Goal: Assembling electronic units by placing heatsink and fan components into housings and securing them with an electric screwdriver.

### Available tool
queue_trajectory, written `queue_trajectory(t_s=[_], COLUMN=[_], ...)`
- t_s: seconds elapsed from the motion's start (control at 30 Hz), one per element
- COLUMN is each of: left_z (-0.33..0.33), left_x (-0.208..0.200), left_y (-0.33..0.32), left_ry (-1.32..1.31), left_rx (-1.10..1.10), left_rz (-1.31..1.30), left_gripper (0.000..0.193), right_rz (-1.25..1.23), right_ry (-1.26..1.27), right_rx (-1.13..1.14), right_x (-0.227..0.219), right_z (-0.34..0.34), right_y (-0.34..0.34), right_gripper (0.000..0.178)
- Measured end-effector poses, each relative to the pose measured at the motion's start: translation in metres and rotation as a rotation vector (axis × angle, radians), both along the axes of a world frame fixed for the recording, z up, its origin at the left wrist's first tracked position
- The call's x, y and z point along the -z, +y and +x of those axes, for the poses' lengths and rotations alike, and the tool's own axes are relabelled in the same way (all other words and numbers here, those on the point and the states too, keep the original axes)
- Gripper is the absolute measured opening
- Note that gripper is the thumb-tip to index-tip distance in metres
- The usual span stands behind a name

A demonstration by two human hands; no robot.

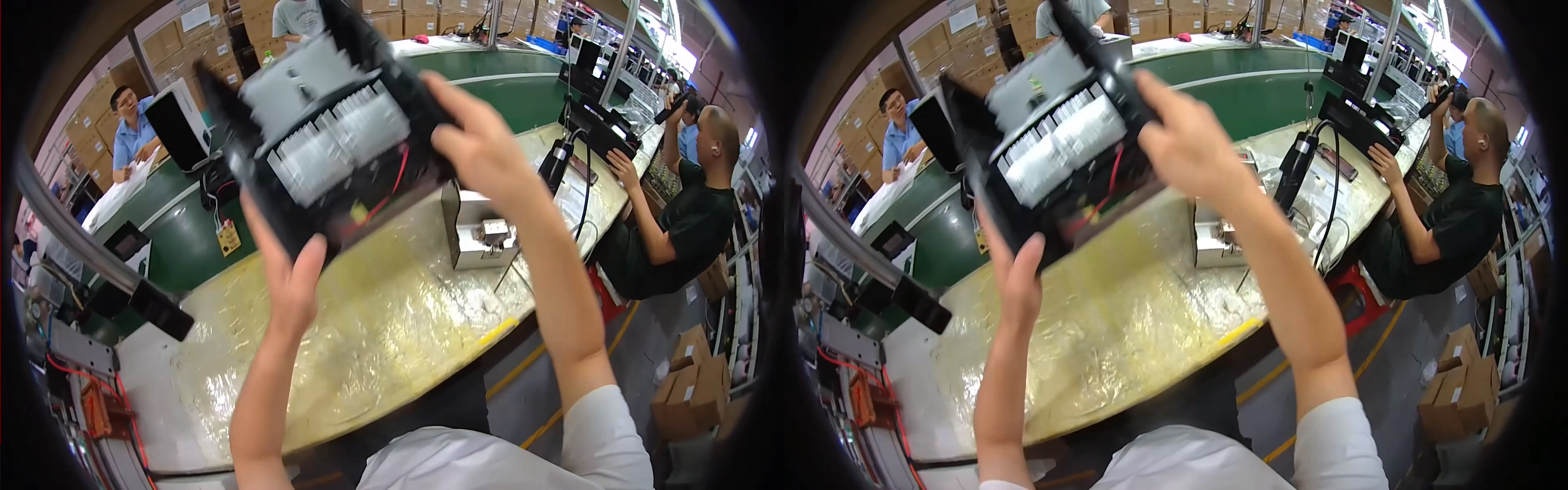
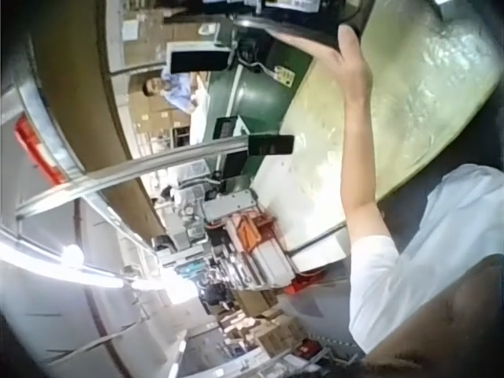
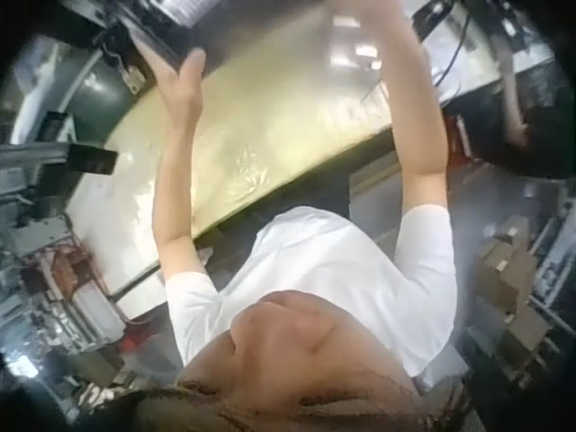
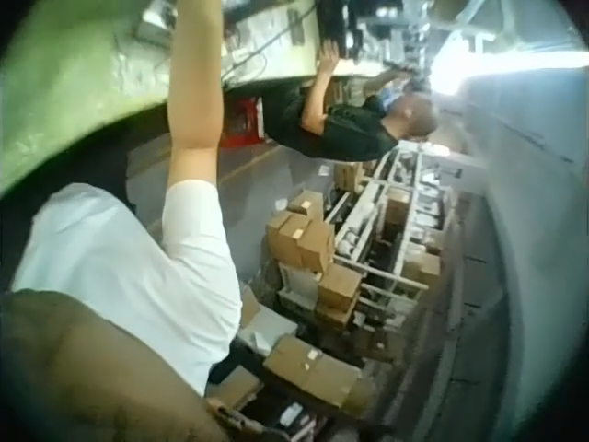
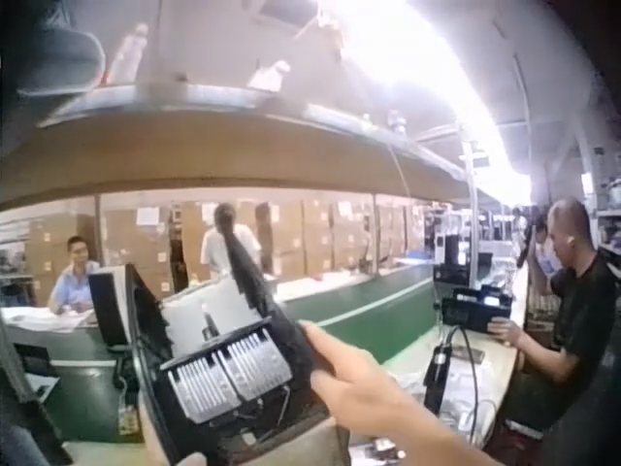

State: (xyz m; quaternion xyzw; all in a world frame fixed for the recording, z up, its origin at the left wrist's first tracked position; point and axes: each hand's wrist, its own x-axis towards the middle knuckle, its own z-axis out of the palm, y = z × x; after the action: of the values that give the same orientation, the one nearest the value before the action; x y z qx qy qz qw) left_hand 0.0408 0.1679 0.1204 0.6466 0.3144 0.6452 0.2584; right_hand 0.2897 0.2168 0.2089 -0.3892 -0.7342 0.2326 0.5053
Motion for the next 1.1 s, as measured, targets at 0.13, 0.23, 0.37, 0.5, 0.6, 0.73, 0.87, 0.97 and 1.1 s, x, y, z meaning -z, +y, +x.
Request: queue_trajectory(t_s=[0.13, 0.23, 0.37, 0.5, 0.6, 0.73, 0.87, 0.97, 1.1], left_z=[0.065, 0.113, 0.161, 0.212, 0.216, 0.177, 0.168, 0.136, 0.078], left_x=[-0.034, -0.014, 0.04, 0.09, 0.098, 0.102, 0.05, 0.04, 0.056], left_y=[0.132, 0.209, 0.299, 0.329, 0.338, 0.333, 0.295, 0.299, 0.302], left_ry=[0.086, -0.012, -0.02, -0.104, -0.059, 0.06, 0.459, 0.644, 0.821], left_rx=[0.138, 0.215, 0.068, 0.105, 0.171, 0.243, -0.202, -0.36, -0.396], left_rz=[0.107, -0.035, -0.146, -0.326, -0.437, -0.354, 0.093, -0.162, -0.278], left_gripper=[0.099, 0.104, 0.092, 0.102, 0.095, 0.086, 0.056, 0.06, 0.033], right_rz=[0.226, 0.148, 0.053, -0.21, -0.079, -0.159, -0.016, 0.079, 0.24], right_ry=[-0.298, -0.28, -0.431, -0.447, -0.444, -0.478, -0.856, -0.778, -0.481], right_rx=[0.467, 0.642, 0.647, 0.562, 0.466, 0.358, 0.538, 0.495, 0.27], right_x=[-0.042, -0.017, 0.033, 0.094, 0.135, 0.175, 0.156, 0.093, 0.051], right_z=[0.054, 0.094, 0.145, 0.208, 0.258, 0.246, 0.368, 0.348, 0.199], right_y=[0.099, 0.19, 0.282, 0.319, 0.369, 0.402, 0.407, 0.407, 0.363], right_gripper=[0.061, 0.048, 0.041, 0.044, 0.046, 0.049, 0.066, 0.066, 0.059])
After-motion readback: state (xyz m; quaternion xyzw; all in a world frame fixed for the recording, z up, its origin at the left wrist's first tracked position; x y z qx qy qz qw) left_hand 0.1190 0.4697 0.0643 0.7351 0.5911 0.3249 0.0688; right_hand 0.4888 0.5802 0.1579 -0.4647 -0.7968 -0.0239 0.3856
